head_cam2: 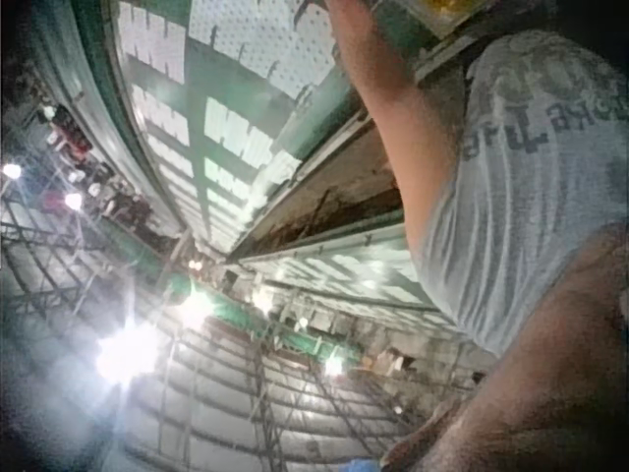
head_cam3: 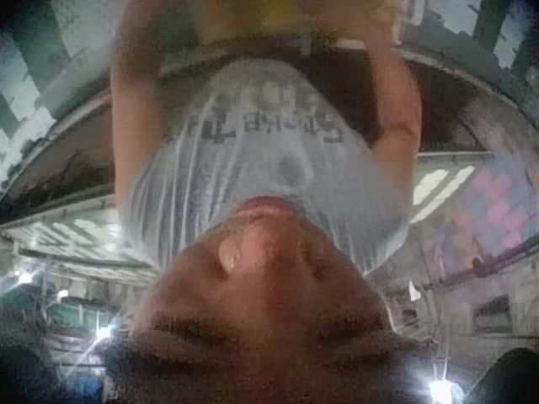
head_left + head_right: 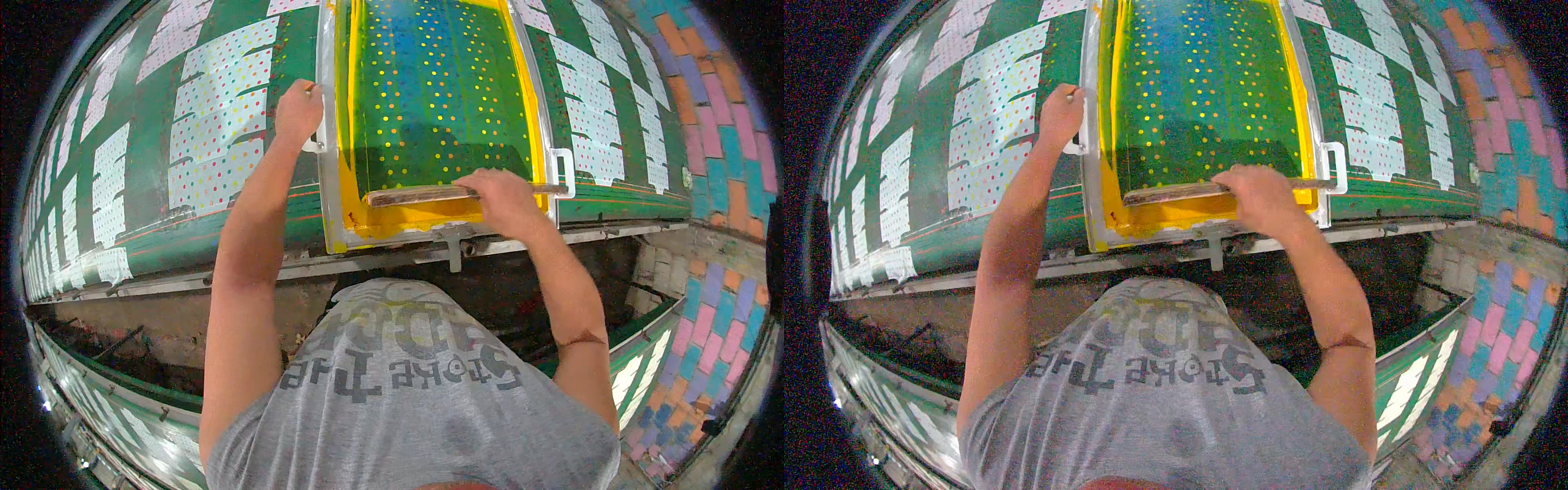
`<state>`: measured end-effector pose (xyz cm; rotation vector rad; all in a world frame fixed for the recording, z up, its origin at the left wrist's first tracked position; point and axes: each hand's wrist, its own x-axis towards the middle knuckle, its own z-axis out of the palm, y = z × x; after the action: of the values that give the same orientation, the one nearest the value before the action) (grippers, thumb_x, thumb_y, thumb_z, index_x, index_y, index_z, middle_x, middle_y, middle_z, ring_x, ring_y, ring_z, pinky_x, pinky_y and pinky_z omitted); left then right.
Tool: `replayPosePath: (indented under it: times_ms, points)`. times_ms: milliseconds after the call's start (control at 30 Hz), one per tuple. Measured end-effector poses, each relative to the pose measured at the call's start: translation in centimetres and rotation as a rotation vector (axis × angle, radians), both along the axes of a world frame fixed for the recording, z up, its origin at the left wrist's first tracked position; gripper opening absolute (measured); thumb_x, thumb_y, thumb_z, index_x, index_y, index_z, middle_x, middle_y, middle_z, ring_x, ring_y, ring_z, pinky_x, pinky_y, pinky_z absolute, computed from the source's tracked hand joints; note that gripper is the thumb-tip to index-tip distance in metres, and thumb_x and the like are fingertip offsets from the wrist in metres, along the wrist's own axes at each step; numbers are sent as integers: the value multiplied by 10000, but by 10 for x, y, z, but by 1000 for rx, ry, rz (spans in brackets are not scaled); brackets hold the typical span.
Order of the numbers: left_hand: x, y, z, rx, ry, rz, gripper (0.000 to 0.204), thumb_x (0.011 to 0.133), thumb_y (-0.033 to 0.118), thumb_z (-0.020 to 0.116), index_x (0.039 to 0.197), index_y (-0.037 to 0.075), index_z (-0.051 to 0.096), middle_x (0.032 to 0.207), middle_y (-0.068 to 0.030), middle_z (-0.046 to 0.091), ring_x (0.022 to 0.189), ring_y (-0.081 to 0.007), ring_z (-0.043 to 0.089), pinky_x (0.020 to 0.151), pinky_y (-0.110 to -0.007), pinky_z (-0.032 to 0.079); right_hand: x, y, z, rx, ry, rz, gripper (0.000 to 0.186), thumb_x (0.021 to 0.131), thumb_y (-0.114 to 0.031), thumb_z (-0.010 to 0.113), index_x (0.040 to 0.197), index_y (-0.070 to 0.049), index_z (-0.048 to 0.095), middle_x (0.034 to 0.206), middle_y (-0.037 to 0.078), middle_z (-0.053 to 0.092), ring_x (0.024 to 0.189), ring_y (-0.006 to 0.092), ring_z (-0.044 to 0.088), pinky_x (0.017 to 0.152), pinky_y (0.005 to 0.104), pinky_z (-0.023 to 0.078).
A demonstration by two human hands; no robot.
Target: The person performs screen printing by placing a yellow-framed screen over sheets on a green table, spreading yellow ink with a squeegee, and lifting the screen to reveal printed dots. The person repeats this process multiple times, handling the screen and squeegee throughout.
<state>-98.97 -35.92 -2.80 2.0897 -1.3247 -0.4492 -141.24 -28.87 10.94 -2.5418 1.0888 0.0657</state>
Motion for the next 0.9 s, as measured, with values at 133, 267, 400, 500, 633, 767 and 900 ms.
replayPosePath:
  times_ms: [133,267,400,500,633,767,900]
  points:
    - [-2,1,4,12,40,5,384,1056,361,648,1305,84,740,1284,-243,772,1220,-442,726,1059,-544,560,4,-4,21,161,109,-50,355,927,-83,646,1241,-146,798,1184,166,785,1122,408,743,971,549,585]
    - [-3,0,6,68,43,12,391,1065,374,639,1332,101,725,1282,-231,776,1217,-446,727,1051,-550,564,10,15,20,175,181,-30,383,925,-59,634,1265,-141,792,1184,170,781,1135,412,735,981,548,580]
    - [-4,0,10,99,51,16,389,1069,381,638,1333,107,723,1273,-232,778,1217,-449,727,1045,-558,565,2,41,6,56,123,-3,437,878,-22,652,1286,-116,776,1169,165,780,1158,406,724,1004,540,569]
    - [-5,1,10,115,49,18,382,1069,374,640,1331,108,723,1264,-237,779,1210,-449,731,1038,-562,569,-5,65,-7,-55,54,-22,533,828,-7,691,1346,-117,743,1254,144,761,1213,379,707,1034,521,557]
    - [-4,1,7,62,31,-5,369,1074,356,636,1315,90,720,1234,-243,785,1172,-459,740,1006,-563,579,-8,82,-31,-173,101,-68,661,806,-14,733,1450,-149,665,1417,98,680,1311,332,666,1075,519,526]
    - [-3,2,3,24,19,-19,362,1077,327,635,1301,53,710,1174,-265,789,1128,-477,744,969,-566,583,-4,45,-48,-301,-23,-27,619,809,-29,746,1415,-144,686,1378,102,700,1281,336,685,1068,516,529]
    - [-3,4,0,-23,37,-19,334,1078,309,636,1277,50,700,1133,-285,781,1080,-508,739,941,-581,578,13,-30,-55,-392,-63,36,575,808,-27,753,1371,-142,719,1316,106,728,1218,332,709,1061,515,532]
